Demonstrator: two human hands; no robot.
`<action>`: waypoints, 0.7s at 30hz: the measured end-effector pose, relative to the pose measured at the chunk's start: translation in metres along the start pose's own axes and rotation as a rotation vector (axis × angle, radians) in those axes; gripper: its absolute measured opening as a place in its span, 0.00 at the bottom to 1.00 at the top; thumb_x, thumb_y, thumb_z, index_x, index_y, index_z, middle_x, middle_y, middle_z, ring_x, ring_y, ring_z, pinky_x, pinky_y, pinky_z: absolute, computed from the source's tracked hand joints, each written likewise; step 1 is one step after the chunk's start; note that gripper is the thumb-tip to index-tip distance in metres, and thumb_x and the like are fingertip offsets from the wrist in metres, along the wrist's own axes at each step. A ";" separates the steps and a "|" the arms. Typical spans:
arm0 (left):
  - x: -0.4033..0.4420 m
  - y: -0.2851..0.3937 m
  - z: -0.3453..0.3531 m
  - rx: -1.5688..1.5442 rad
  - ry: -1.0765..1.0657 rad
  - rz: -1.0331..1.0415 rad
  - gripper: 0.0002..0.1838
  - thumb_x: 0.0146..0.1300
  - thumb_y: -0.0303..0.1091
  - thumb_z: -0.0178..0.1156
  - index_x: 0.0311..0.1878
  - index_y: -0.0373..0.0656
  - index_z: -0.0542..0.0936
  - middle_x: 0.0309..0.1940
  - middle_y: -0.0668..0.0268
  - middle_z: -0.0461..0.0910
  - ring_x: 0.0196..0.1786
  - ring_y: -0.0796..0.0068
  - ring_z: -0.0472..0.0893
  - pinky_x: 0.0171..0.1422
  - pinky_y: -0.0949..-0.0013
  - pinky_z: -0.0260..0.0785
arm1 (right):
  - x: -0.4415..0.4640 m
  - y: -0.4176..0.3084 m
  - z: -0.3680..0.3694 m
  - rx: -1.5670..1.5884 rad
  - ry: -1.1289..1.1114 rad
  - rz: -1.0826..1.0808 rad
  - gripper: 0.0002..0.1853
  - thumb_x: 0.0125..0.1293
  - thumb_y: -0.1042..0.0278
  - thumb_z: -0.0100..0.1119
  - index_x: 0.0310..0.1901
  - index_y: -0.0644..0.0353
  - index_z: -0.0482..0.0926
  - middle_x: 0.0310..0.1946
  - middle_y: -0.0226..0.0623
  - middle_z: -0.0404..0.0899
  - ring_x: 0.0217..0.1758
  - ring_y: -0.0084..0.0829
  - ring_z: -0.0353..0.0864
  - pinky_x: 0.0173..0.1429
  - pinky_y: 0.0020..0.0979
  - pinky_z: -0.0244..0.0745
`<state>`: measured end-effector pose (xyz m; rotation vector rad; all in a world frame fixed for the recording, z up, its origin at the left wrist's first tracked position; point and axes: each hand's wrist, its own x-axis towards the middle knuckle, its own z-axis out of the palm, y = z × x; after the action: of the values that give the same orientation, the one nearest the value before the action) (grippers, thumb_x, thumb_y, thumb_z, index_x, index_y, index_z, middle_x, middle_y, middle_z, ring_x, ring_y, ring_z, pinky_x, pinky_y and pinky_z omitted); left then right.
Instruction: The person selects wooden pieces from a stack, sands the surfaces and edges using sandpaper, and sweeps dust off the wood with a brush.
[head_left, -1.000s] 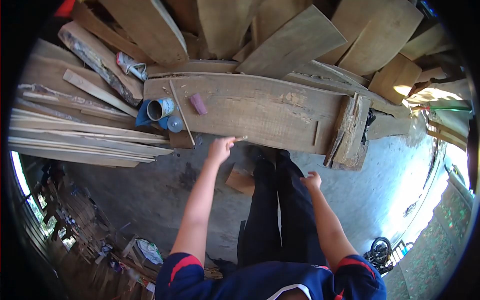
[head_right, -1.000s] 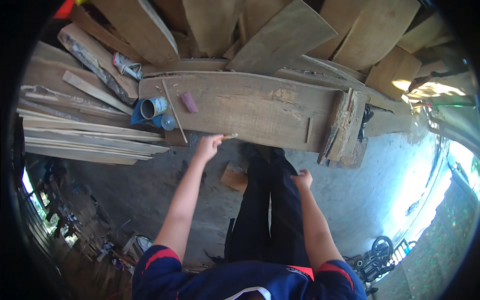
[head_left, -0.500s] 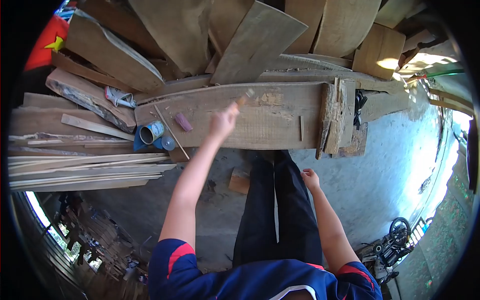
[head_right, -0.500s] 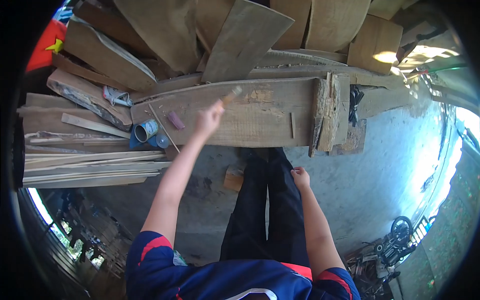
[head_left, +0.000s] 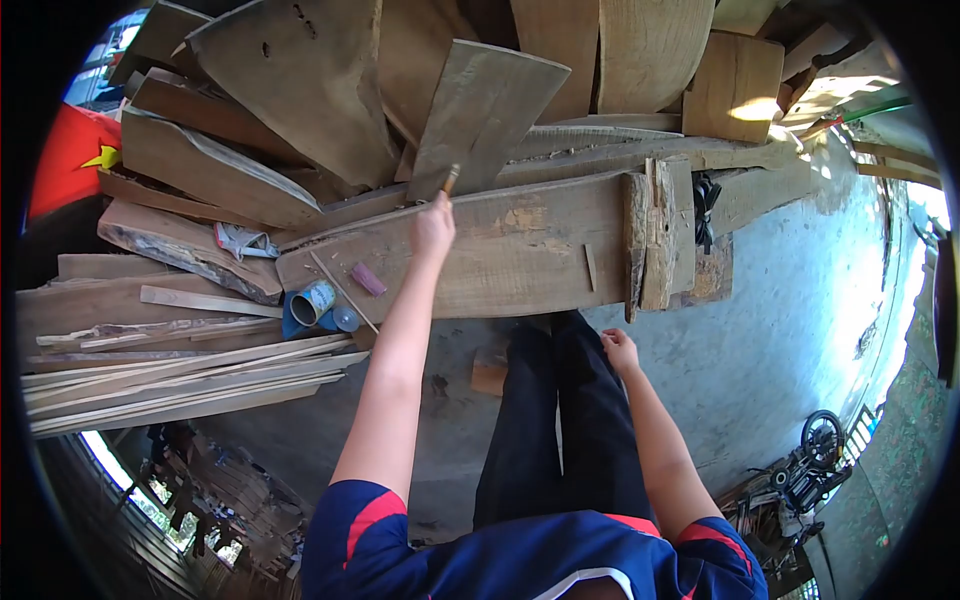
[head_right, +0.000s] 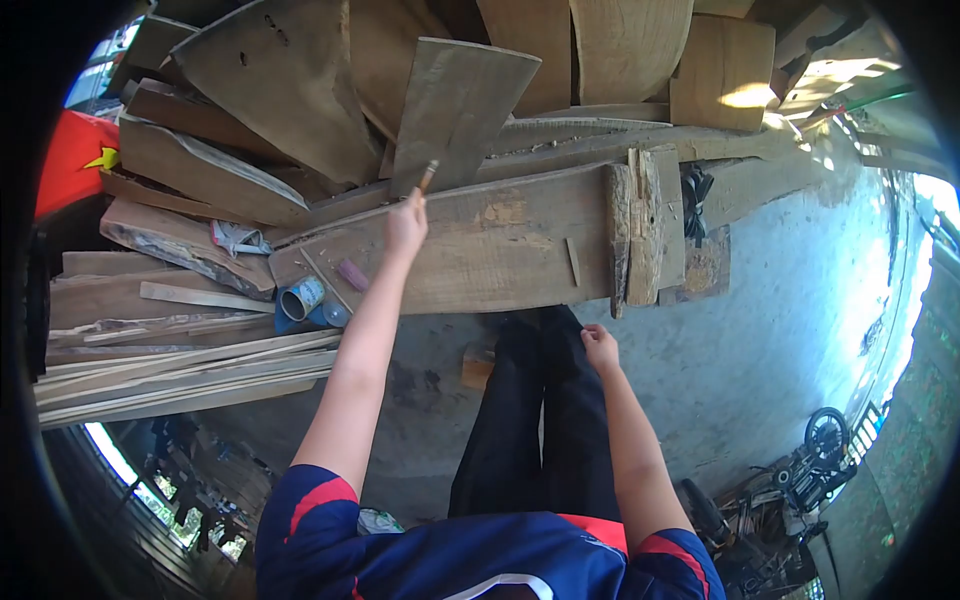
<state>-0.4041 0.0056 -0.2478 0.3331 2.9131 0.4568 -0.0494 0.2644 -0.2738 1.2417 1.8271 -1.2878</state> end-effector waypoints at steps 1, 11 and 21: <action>0.007 -0.003 -0.015 0.002 0.059 -0.004 0.15 0.61 0.38 0.50 0.46 0.42 0.78 0.21 0.50 0.77 0.26 0.51 0.78 0.29 0.53 0.69 | 0.002 0.003 -0.003 -0.047 0.031 -0.024 0.13 0.58 0.60 0.57 0.42 0.58 0.78 0.30 0.37 0.80 0.33 0.29 0.78 0.40 0.28 0.72; -0.112 -0.078 -0.013 0.170 -0.252 -0.178 0.23 0.62 0.39 0.47 0.61 0.47 0.65 0.47 0.53 0.75 0.30 0.51 0.79 0.33 0.53 0.74 | -0.005 0.016 -0.004 -0.209 0.094 0.011 0.13 0.58 0.59 0.56 0.40 0.58 0.78 0.29 0.37 0.80 0.30 0.27 0.79 0.38 0.28 0.73; -0.144 -0.125 0.023 0.426 -0.489 0.190 0.32 0.59 0.26 0.45 0.68 0.41 0.51 0.69 0.45 0.41 0.56 0.56 0.73 0.42 0.65 0.76 | -0.050 -0.038 0.070 -0.097 -0.028 0.036 0.13 0.60 0.59 0.56 0.42 0.58 0.78 0.33 0.40 0.81 0.37 0.34 0.80 0.43 0.32 0.73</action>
<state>-0.2850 -0.1397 -0.2896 0.6745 2.4776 -0.2098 -0.0680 0.1780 -0.2424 1.1935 1.8169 -1.1767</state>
